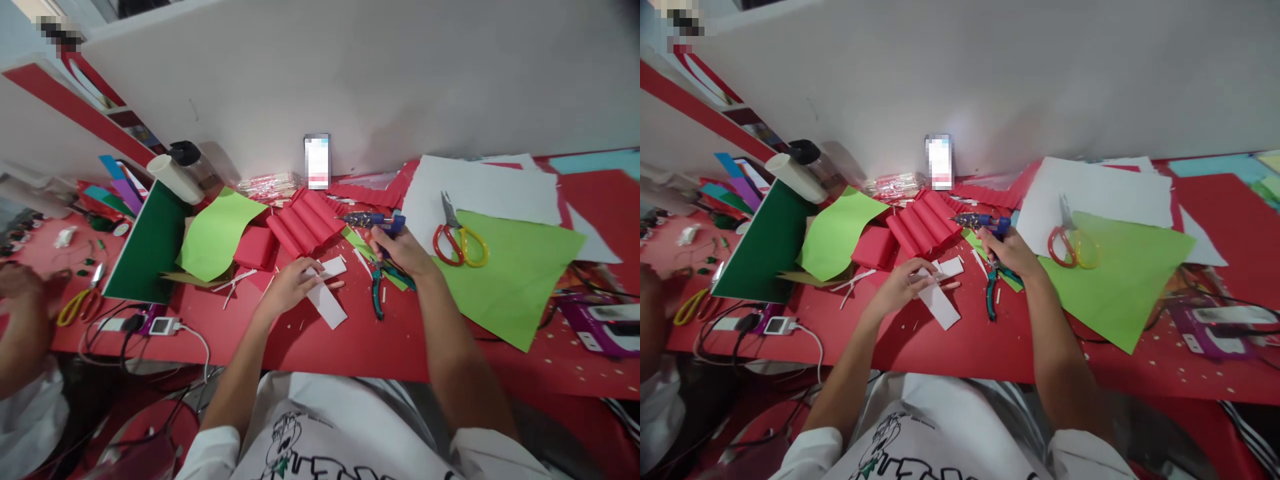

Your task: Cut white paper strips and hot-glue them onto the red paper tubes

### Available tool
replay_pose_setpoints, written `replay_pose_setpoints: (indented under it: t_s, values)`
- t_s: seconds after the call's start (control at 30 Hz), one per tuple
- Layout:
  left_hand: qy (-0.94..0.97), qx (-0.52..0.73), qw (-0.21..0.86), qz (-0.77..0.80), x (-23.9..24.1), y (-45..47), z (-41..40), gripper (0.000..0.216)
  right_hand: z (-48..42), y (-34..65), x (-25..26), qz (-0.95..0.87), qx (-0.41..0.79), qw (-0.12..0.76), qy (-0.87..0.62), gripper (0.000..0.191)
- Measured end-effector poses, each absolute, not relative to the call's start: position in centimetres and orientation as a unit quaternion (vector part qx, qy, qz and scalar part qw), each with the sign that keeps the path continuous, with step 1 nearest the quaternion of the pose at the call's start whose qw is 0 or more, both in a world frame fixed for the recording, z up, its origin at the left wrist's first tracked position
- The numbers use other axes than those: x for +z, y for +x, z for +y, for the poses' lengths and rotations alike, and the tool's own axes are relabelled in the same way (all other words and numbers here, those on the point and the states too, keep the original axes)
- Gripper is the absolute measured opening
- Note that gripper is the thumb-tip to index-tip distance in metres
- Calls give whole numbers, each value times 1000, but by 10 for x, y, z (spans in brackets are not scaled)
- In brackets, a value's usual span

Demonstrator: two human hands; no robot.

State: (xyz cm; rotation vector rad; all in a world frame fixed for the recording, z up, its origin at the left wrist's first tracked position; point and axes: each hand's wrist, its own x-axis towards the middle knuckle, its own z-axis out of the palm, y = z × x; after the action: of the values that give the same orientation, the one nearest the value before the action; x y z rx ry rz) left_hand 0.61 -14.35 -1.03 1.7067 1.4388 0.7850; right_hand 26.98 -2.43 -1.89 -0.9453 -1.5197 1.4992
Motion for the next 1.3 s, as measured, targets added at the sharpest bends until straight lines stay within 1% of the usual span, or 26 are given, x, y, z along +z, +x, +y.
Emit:
replay_pose_setpoints:
  t_s: [0.13,0.3,0.4,0.5,0.57,0.67,0.73,0.8,0.87,1.0,1.07,1.17,1.3]
  values:
    - [598,359,389,601,-19,9,-143,23,-25,271,-18,-612,586,367,-383,53]
    - [552,447,346,613,-20,-5,-137,29,-18,281,-29,-583,625,389,-343,47]
    - [537,477,326,614,-8,-13,-131,37,-20,277,-28,-569,632,414,-325,46]
    - [542,479,320,612,9,-14,-118,45,-28,263,-21,-566,640,418,-310,41]
    - [548,498,326,587,19,-12,-105,50,-34,253,-18,-552,652,416,-313,38]
    - [553,526,350,543,26,-3,-82,58,-38,242,-21,-529,651,441,-319,33]
    - [548,555,362,511,25,6,-66,55,-38,236,-27,-503,644,469,-336,33]
    - [531,574,385,490,21,17,-50,47,-36,231,-32,-468,627,505,-365,35]
    - [525,564,415,484,17,26,-35,42,-34,226,-35,-435,604,547,-383,38]
    - [551,508,444,491,19,28,-8,42,-30,223,-32,-385,607,596,-358,50]
    - [567,482,447,496,25,21,0,40,-29,227,-26,-380,616,596,-348,58]
    - [586,436,457,508,32,9,0,35,-29,237,-18,-407,611,570,-368,68]
    - [590,405,477,510,33,1,-10,34,-31,243,-15,-438,584,557,-396,70]
